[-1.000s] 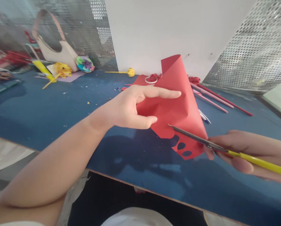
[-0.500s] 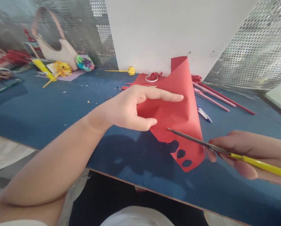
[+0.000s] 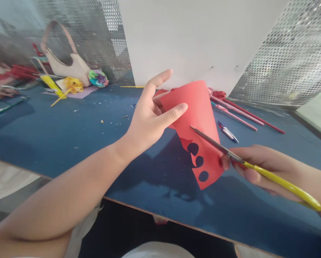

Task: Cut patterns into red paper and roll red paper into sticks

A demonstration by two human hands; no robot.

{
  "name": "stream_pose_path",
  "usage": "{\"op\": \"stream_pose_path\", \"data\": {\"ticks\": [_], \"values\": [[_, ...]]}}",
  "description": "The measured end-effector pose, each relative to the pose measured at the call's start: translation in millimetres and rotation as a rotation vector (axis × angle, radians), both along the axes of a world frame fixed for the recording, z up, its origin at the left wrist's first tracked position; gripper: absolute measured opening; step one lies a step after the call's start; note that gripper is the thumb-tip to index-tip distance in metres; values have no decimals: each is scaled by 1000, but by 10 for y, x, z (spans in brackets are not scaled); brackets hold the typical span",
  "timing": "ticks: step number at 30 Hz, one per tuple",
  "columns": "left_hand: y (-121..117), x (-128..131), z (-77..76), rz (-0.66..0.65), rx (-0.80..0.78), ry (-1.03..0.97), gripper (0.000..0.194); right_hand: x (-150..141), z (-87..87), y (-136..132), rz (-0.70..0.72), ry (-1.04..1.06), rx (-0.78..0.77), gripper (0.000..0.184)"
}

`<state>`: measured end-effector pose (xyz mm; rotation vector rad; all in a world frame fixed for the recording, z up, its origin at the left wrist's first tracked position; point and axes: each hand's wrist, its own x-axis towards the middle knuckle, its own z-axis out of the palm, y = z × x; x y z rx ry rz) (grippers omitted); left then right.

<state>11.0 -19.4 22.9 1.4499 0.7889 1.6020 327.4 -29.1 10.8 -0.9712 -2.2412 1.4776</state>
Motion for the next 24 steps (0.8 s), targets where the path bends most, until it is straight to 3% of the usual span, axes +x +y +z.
{"op": "stream_pose_path", "data": {"ticks": [5,10,14,19,24], "values": [[-86,94,-8,13,-48,-97,64,-112,-5,-47,54,-10,-21,62],[-199,121,30,-164,-127,151,30,-131,-98,-39,-38,29,-50,70],[-231,150,12,-154,-126,128,27,-131,-157,-49,-50,23,-44,72],[-209,177,-6,-339,-97,-6,16,-208,-118,-82,4,72,114,54],[-189,151,4,-415,-88,-25,15,-232,-65,-108,-3,45,117,66]]}}
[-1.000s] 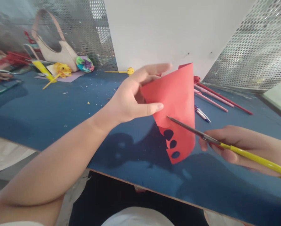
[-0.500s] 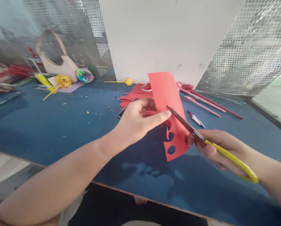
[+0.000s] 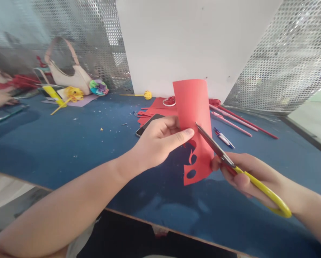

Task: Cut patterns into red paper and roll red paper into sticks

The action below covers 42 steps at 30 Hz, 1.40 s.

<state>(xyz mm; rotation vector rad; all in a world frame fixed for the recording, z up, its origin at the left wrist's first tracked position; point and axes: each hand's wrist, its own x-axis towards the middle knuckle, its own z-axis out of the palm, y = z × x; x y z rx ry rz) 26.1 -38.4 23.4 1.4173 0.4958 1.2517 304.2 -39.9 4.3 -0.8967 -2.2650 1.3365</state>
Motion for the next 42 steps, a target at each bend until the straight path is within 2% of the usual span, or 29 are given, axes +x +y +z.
{"op": "stream_pose_path", "data": {"ticks": [6,10,21,32,42], "values": [[-3,-63,20,20,-16,55,18,24,2,-34,-21,-19,-39,79],[-11,-90,60,-7,6,75,15,68,-47,-48,-59,-25,-129,90],[-112,-34,62,183,95,135,23,-18,-48,-121,-47,9,-82,75],[-78,-20,38,150,137,77,19,33,-130,-170,-68,23,-112,83],[-86,-66,110,105,81,121,15,38,-26,-167,-43,-36,-90,80]]}}
